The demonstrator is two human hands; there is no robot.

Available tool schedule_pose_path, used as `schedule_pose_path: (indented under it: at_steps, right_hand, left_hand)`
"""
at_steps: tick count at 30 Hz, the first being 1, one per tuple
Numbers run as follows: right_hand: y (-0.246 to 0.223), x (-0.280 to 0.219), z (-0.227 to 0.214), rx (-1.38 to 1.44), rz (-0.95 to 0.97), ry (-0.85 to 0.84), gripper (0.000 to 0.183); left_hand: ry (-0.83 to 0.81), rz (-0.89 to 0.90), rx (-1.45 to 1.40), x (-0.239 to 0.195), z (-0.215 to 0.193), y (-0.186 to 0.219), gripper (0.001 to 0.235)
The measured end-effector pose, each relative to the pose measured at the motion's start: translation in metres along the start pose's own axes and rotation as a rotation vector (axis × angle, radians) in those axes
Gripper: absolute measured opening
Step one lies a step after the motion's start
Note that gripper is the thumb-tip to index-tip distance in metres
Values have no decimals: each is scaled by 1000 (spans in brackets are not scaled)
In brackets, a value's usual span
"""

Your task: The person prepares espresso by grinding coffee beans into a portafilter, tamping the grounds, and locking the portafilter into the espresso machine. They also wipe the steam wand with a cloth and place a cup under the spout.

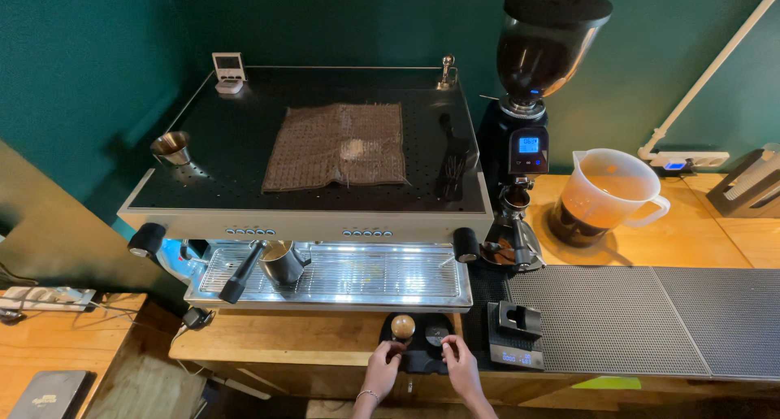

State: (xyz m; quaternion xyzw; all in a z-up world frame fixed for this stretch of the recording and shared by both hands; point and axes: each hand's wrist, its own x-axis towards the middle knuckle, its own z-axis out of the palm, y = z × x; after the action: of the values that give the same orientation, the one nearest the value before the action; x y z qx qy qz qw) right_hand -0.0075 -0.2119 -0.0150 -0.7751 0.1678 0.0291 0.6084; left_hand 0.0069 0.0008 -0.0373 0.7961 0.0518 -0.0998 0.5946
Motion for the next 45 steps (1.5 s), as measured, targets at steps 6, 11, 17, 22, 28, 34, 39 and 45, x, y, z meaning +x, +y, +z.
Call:
schedule_pose_path:
  at_steps: [6,11,17,22,28,34,39,45]
  right_hand:
    - [4,2,1,-1,-14,12,15]
    - [-5,-2,-1,-22,6,1,15]
    - [-5,-4,-2,-17,-9,-12,15]
    - [-6,-4,-2,-18,-1,-6,15]
    - [0,-1,-1,-23,-33,-12,15]
    - [-2,-2,-1,-14,-16,-4,15]
    - [-4,-4,-1,-25,-24,-8,15]
    - [-1,-2,0,-39,-47,8,15]
  left_hand:
    - [10,22,-19,5,3,-11,21]
    - [3,-9,-25,-1,-1,2,19]
    - [-3,-6,-13,0,0,1,18]
    - [9,12,-14,1,0,-2,18]
    - [4,41,1,2,0,-3,19]
    - [-22,-32,5,-4,-4,11,19]
    - [5,17,-27,1,0,-1,21]
    - [-8,11,8,1,-1,-2,18]
